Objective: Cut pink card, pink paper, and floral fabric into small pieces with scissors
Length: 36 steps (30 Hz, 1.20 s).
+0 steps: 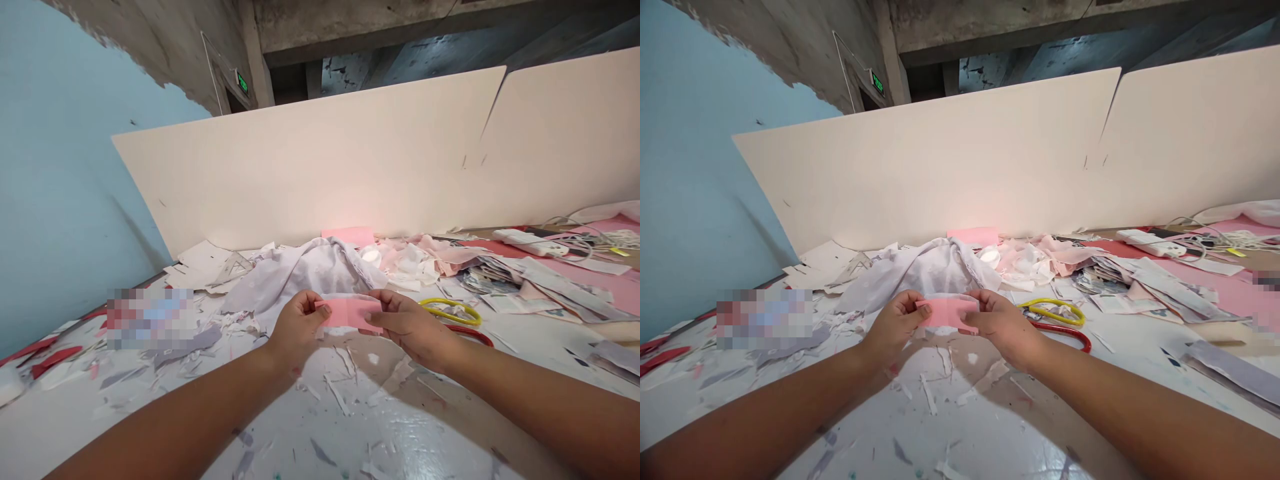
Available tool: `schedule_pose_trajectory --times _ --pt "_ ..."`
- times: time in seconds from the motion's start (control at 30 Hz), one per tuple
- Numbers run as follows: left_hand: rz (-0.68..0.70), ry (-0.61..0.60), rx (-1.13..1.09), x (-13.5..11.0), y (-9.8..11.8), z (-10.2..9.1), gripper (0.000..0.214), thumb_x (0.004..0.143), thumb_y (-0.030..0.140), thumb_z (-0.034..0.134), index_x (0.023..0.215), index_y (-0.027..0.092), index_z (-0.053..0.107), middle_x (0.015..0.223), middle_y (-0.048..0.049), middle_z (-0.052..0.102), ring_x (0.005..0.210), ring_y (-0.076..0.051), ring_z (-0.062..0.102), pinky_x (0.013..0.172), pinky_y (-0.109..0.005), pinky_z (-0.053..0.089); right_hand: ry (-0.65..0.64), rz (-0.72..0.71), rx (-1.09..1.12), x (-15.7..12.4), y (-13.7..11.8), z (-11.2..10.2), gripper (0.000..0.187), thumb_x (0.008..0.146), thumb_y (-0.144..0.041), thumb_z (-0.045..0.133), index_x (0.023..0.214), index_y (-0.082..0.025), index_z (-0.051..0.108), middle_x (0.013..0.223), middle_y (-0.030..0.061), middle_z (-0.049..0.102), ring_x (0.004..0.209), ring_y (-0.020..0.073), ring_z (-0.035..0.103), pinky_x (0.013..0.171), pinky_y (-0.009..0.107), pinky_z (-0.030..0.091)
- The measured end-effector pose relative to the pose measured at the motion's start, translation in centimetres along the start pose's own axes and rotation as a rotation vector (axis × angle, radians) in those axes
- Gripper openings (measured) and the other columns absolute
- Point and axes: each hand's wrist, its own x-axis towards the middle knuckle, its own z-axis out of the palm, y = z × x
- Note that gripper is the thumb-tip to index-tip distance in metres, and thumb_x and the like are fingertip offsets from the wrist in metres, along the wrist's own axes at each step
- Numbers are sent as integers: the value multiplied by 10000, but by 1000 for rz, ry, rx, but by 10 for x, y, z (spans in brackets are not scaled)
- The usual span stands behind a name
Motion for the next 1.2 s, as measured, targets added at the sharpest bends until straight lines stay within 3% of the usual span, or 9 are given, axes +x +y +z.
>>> schedule_pose_trajectory --times 0.13,0.4,0.67,0.97,1.2 --pt "53 26 14 4 -4 -5 226 669 368 594 714 174 486 593 61 411 512 -47 372 486 -169 315 33 -57 -84 6 4 -6 211 619 -255 678 786 -181 572 697 -22 623 676 107 583 737 303 497" --pt "-3 17 -55 6 -10 -7 450 630 409 642 986 211 452 674 38 512 536 -67 456 497 -187 364 116 -87 -138 10 6 -13 248 591 -270 702 777 -183 562 678 -37 612 661 86 564 723 263 503" --pt "48 12 5 2 -6 -7 296 634 432 627 671 159 519 578 59 401 500 -41 364 475 -166 319 118 -83 -152 9 7 -13 275 567 -248 709 789 -180 562 641 -46 611 610 73 559 696 231 481" --pt "26 12 -10 0 -2 -6 316 629 431 623 607 170 448 544 70 336 450 -42 300 413 -164 276 142 -79 -225 8 7 -11 289 569 -252 702 822 -193 576 694 -19 618 627 104 559 619 228 446" --pt "75 -17 -7 6 -11 -7 298 657 401 610 617 164 433 554 67 321 482 -43 291 442 -164 263 190 -87 -299 10 8 -14 244 590 -314 686 768 -176 593 648 -24 578 562 72 494 543 200 399"
